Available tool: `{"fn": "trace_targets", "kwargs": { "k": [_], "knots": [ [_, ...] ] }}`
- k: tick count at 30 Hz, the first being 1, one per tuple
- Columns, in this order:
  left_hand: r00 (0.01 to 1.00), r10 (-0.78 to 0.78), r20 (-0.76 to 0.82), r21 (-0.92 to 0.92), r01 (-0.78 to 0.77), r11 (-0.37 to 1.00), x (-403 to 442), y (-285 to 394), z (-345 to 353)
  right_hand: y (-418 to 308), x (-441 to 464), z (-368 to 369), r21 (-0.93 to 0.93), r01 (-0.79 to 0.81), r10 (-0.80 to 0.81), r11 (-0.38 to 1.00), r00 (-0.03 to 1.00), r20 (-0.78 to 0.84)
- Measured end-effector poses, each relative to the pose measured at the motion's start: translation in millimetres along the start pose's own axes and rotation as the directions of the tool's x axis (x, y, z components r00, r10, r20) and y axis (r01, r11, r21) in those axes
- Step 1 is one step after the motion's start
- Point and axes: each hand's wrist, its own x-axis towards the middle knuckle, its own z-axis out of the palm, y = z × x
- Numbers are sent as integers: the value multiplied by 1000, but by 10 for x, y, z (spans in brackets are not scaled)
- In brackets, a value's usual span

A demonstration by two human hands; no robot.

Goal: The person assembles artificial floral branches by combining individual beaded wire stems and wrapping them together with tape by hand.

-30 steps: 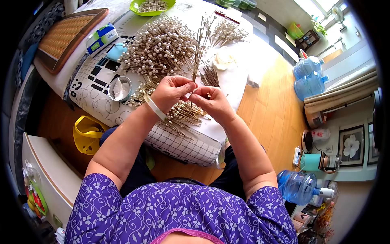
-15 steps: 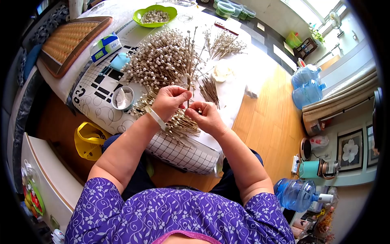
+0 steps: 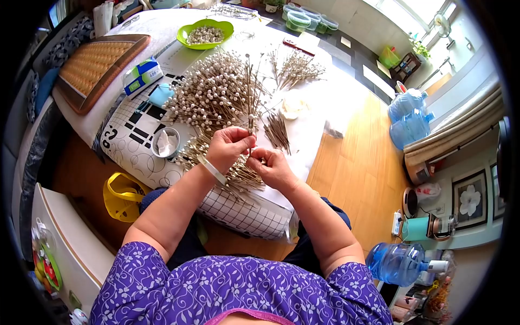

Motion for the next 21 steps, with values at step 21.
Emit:
{"fn": "trace_targets", "kwargs": {
  "k": [21],
  "knots": [
    [996,82,-30,15,-82,997,65,62,-70,41,-19,-202,176,-62,60,982,998,17]
  ]
}}
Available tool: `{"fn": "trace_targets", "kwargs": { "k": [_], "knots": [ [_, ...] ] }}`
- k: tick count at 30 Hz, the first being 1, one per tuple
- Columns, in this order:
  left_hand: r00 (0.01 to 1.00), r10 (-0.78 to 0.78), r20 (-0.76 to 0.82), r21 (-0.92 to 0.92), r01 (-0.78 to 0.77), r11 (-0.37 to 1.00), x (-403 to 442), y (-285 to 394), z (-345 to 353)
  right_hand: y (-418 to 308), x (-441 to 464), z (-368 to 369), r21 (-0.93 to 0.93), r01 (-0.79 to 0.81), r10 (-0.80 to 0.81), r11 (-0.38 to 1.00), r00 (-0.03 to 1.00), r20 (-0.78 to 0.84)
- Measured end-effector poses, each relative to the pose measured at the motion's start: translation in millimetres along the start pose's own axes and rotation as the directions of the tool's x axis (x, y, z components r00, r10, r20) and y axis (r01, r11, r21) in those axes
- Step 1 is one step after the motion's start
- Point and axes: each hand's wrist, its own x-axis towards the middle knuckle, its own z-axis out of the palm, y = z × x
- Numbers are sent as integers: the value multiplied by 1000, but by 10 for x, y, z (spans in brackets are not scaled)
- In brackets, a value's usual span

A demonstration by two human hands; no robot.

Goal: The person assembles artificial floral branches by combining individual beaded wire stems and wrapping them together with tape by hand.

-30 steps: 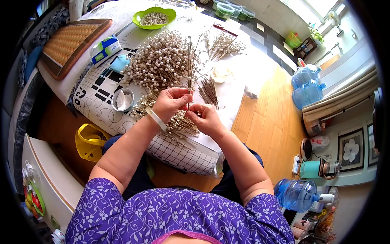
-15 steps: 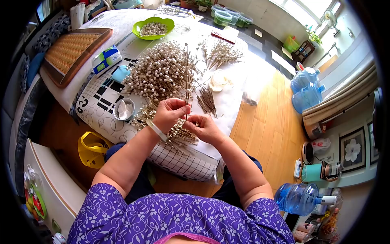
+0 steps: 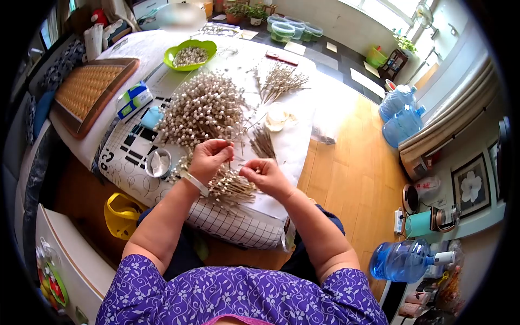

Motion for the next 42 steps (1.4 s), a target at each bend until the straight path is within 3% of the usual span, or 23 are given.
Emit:
{"fn": "trace_targets", "kwargs": {
  "k": [2,3,6,8,10,12,13,15,16,18,19,20,22,24,29,34,38,41,42],
  "knots": [
    [996,-74,-49,170,81,982,116,145,27,-72,-69,-16,13,-33,32,999,999,33],
    [999,-39,3,232,38,972,237,196,27,-81,-86,-44,-69,-25,28,997,999,39],
    [996,-42,74,329,16,944,801,298,99,-18,-114,-93,-38,43,-42,998,999,14],
    [995,-53,88,378,16,925,1278,289,252,-61,-161,-154,1,-12,12,1000,1000,16],
    [993,-36,113,544,-32,838,1802,226,382,-158,-221,-227,27,-48,48,998,999,18],
    [975,174,-141,784,3,621,2096,170,551,-54,-229,-267,-52,48,-49,998,998,-26],
    [976,166,-144,785,10,620,2093,102,570,-57,-242,-284,-47,11,-13,999,1000,-27],
    [973,69,-221,569,71,819,2073,51,570,-91,-260,-290,-71,6,-5,997,1000,3],
    [993,120,3,449,-108,887,1936,10,535,-98,-266,-278,-96,4,-1,995,1000,32],
    [1000,-7,17,432,-1,902,1534,66,413,-21,-253,-265,-91,8,-5,996,999,39],
    [1000,19,20,344,-25,939,1337,116,307,-24,-236,-274,-123,-22,25,992,1000,17],
    [999,46,17,254,-49,966,1155,185,185,164,-163,-295,-215,42,-48,976,999,-23],
    [988,138,-72,220,-119,968,743,387,37,35,-144,-325,-202,-6,-19,979,992,-124],
    [973,114,-202,216,-69,974,375,559,-28,148,-48,-398,-204,-42,3,978,983,-185],
    [966,158,-204,91,-142,986,-166,621,-93,239,121,-437,-262,-120,46,958,961,-273],
    [986,34,-165,28,-30,999,-175,314,-325,210,213,-387,-487,-184,36,854,954,-298],
    [991,41,-128,137,-24,990,17,282,-352,247,371,-401,-466,-108,-79,878,928,-363],
    [985,-37,-166,-44,30,999,130,281,-306,75,556,-224,-460,-83,-96,884,931,-353],
    [985,-37,-171,-45,29,999,164,308,-317,28,613,-144,-555,-50,-163,831,930,-328]
  ]
}}
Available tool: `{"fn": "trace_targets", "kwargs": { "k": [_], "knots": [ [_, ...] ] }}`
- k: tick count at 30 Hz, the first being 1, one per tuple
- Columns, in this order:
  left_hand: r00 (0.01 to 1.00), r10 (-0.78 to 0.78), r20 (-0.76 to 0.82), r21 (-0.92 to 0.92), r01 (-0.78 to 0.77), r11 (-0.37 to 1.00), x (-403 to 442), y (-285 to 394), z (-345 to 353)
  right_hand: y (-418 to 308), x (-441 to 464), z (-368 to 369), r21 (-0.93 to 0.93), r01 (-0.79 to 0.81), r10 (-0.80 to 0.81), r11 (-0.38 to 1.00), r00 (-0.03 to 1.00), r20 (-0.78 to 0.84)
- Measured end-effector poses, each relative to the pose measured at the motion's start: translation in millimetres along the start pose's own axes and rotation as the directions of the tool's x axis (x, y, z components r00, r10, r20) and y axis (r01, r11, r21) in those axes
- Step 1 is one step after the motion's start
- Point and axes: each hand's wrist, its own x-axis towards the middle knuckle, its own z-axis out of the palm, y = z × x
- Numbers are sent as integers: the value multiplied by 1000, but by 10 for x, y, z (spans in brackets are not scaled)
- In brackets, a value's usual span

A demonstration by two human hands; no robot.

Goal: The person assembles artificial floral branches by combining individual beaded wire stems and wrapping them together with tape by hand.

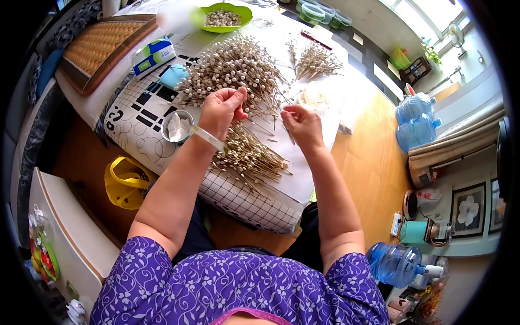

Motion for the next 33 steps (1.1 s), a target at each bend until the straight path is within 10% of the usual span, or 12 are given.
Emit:
{"fn": "trace_targets", "kwargs": {
  "k": [10,14,16,22,28,30,33],
  "knots": [
    [996,-85,42,103,80,991,-105,11,-134,-164,107,237,-247,165,-158,955,986,47],
    [968,-204,145,186,176,967,-114,-144,-45,-266,13,134,-53,-20,21,998,999,29],
    [984,-141,108,161,122,979,-148,-165,92,-233,-66,192,542,-4,-22,840,999,41],
    [988,5,157,-15,-3,1000,-266,-294,290,-345,-300,34,599,-37,-80,800,983,167],
    [956,213,204,105,-237,966,-273,-92,203,-74,-419,-112,457,-156,-16,876,937,350],
    [982,158,105,124,-170,978,-257,-2,129,28,-429,-140,-84,-28,57,996,926,374],
    [990,138,-4,72,-137,988,-217,51,80,-38,-471,-167,-166,66,10,984,908,419]
  ]
}}
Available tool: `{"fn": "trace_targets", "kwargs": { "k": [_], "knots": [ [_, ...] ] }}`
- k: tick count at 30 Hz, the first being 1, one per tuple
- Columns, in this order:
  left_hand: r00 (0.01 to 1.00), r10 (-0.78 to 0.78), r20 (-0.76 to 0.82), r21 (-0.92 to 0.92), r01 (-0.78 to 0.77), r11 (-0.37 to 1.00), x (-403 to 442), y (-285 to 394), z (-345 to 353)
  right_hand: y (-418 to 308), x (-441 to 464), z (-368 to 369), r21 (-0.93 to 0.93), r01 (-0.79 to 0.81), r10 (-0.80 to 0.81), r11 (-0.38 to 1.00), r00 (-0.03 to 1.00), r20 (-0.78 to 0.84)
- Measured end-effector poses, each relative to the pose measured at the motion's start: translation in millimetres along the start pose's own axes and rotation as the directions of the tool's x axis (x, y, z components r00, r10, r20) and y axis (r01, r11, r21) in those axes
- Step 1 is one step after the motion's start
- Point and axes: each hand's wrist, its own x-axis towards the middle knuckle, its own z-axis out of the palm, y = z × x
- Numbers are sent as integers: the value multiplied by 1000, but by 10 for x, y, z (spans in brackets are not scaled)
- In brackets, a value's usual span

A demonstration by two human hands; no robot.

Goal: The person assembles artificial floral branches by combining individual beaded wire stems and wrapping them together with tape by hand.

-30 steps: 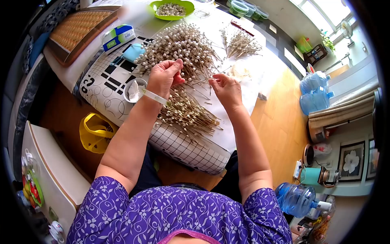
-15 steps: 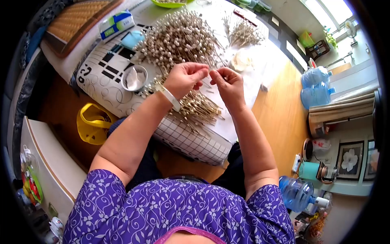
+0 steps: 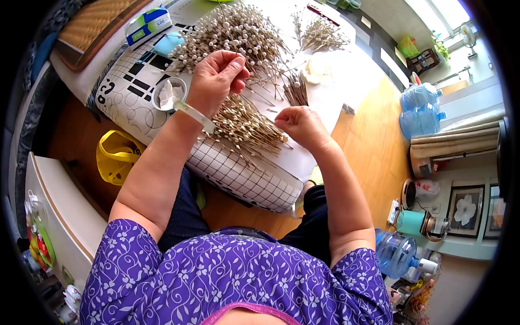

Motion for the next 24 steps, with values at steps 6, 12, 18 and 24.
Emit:
{"fn": "trace_targets", "kwargs": {
  "k": [6,12,18,24],
  "knots": [
    [1000,-16,-3,-132,16,991,30,-16,-49,-42,48,-8,-67,9,-5,998,998,57],
    [997,44,-59,-126,-51,991,75,-13,-86,-67,251,-107,533,46,98,845,966,-239],
    [998,35,-49,-105,-40,994,57,6,-98,-72,478,59,666,205,72,717,929,-364],
    [997,71,-5,-25,-71,997,61,10,-124,-97,483,-31,518,34,90,855,973,-213]
  ]
}}
